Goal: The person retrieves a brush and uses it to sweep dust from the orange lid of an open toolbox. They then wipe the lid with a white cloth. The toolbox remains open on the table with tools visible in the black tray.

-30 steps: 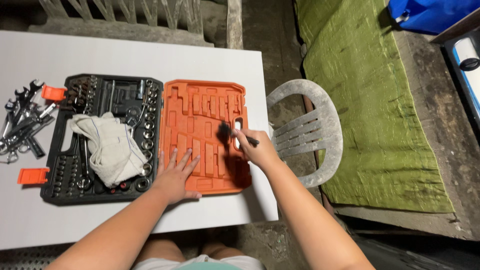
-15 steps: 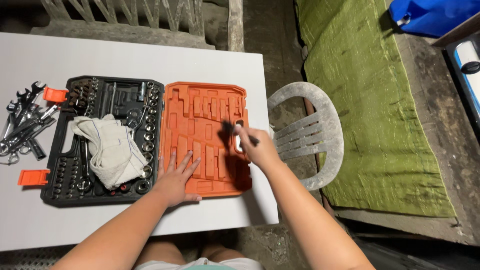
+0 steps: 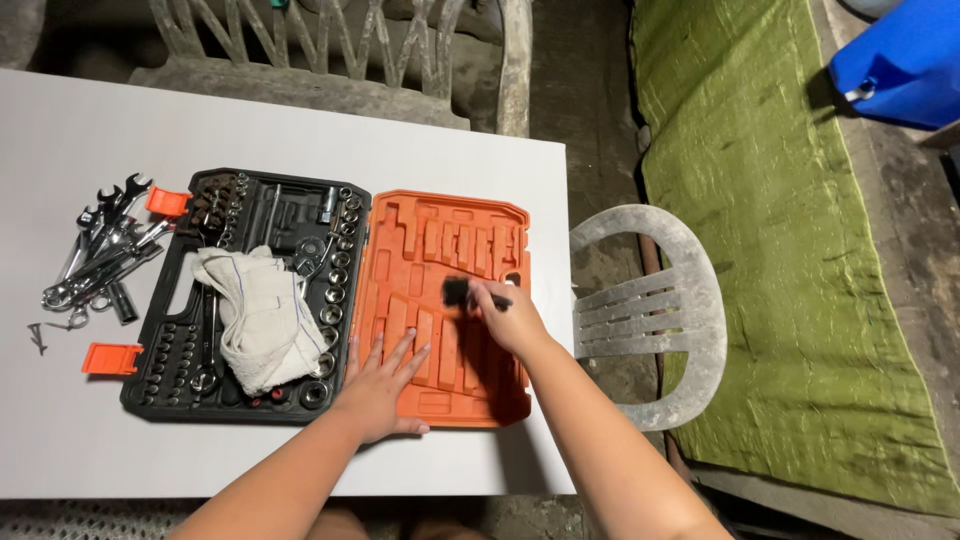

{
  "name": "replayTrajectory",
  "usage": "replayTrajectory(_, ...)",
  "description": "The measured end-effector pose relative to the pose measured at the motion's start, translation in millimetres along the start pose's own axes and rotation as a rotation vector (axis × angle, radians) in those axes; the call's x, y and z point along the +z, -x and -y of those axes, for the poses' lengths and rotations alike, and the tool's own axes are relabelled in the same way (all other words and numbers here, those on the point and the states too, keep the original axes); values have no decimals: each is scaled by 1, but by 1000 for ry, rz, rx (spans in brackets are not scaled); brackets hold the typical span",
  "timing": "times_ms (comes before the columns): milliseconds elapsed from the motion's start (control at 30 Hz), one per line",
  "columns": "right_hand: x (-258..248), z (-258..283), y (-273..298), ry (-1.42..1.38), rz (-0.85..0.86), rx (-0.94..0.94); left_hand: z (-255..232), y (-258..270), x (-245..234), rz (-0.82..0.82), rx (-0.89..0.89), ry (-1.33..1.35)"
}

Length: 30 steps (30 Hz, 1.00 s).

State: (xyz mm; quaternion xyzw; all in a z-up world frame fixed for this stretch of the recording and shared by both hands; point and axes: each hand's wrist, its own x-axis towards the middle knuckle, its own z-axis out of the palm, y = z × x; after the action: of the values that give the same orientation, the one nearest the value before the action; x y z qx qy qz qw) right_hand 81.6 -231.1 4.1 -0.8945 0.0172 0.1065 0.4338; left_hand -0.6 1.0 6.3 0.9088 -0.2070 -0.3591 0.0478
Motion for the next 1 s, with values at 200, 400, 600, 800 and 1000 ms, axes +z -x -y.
replayTrajectory(200,7,12,-20,90,-130,-268,1,0,1,-31,15,35)
replayTrajectory(400,15,29,-33,288,73,-175,5,-1,4,-13,30,57)
replayTrajectory(600,34,51,-37,233,33,-221,17,-8,11,-37,81,106)
replayTrajectory(800,41,56,-46,271,-96,-409,39,-13,6,-199,170,77)
replayTrajectory(1000,63,50,-61,-127,156,-144,71,-18,-14,-208,122,-50)
